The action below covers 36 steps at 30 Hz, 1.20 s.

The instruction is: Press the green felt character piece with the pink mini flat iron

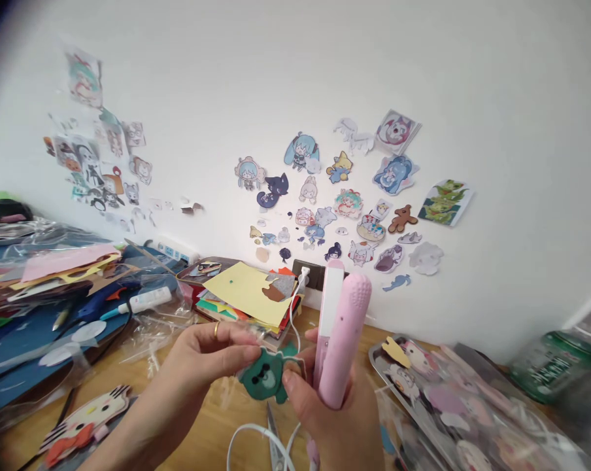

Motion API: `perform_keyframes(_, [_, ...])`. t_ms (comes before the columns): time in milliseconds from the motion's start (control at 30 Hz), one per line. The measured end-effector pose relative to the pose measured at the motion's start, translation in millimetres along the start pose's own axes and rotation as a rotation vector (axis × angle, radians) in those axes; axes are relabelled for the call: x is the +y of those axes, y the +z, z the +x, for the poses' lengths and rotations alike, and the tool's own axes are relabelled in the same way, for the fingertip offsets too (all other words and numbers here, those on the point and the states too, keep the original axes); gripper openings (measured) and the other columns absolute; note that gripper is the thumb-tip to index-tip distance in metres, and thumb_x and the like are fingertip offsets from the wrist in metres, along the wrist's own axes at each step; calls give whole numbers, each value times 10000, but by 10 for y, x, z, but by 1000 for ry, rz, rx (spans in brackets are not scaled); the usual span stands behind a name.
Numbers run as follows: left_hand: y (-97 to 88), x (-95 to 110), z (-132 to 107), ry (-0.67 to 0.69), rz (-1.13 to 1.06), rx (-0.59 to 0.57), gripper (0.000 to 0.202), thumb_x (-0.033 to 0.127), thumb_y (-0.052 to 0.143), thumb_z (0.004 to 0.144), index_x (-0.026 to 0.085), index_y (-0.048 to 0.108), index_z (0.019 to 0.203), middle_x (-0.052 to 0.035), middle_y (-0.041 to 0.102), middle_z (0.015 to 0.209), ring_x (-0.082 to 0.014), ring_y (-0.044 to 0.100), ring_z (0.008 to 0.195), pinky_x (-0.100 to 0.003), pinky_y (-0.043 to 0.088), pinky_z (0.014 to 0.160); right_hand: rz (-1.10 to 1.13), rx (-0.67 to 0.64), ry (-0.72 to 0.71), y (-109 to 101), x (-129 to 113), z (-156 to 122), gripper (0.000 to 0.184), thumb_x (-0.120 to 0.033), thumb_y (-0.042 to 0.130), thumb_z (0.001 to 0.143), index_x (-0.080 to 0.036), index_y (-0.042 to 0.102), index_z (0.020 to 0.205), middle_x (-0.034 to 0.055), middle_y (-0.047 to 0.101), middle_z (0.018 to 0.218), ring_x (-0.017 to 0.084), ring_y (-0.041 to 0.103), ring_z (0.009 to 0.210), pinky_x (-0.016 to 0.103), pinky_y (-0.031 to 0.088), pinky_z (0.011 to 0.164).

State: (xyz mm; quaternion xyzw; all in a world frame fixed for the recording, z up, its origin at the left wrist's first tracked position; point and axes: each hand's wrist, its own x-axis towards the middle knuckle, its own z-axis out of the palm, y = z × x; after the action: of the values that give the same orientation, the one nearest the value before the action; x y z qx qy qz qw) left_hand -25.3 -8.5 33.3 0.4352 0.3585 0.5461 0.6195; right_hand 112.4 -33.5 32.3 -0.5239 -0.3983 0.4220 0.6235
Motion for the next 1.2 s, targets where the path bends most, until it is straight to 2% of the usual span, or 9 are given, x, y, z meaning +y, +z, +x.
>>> perform_keyframes(133, [-15,-12,-8,58,-30,-49,108,196,699,636,159,653,546,14,619,587,-102,505,584,-205,386,589,-7,20,-77,14,43,19,340,-285,734,478,-208,572,766,-63,481,467,89,386,410,191,275,346])
perform_keyframes(267, [12,-14,-22,86,-82,-34,144,154,688,617,158,616,492,33,556,528,-93,466,538,-202,366,548,27,74,-114,37,78,19,380,-269,718,475,-239,585,830,-64,522,484,114,437,418,235,365,407])
perform_keyframes(367, [36,-12,-24,73,-70,10,115,175,663,608,149,621,505,19,561,535,-97,458,532,-207,359,536,29,84,-124,44,73,11,363,-247,705,473,-246,590,817,-76,517,469,103,442,416,225,371,427])
perform_keyframes(500, [34,16,-3,5,-60,-26,129,251,574,634,147,649,634,-11,589,610,-128,486,560,-231,369,530,-2,97,-146,31,61,8,363,-239,703,455,-238,602,804,-58,560,503,111,444,412,245,383,428])
perform_keyframes(667, [-4,27,23,-29,2,-43,155,288,692,594,140,646,593,6,571,537,-93,446,502,-209,341,511,-18,54,-116,32,70,-6,346,-270,709,455,-268,601,784,-78,525,464,110,436,420,236,375,427])
perform_keyframes(1000, [-14,-15,-3,72,37,-53,151,214,671,664,156,618,534,22,580,548,-90,460,544,-197,354,545,-15,19,-77,60,80,-17,363,-268,693,471,-238,579,814,-79,528,469,78,432,412,187,358,414])
perform_keyframes(1133, [-24,-30,4,60,37,-73,185,282,671,676,141,621,567,8,583,558,-93,456,537,-203,348,539,-2,18,-84,34,79,-5,394,-287,701,478,-240,576,849,-76,511,454,87,444,419,192,392,435])
perform_keyframes(1200, [-32,-28,10,59,29,-107,262,356,602,731,125,644,615,-23,598,588,-115,488,565,-219,369,556,16,28,-86,25,54,-5,387,-269,705,474,-244,581,839,-83,494,449,80,434,414,176,384,430])
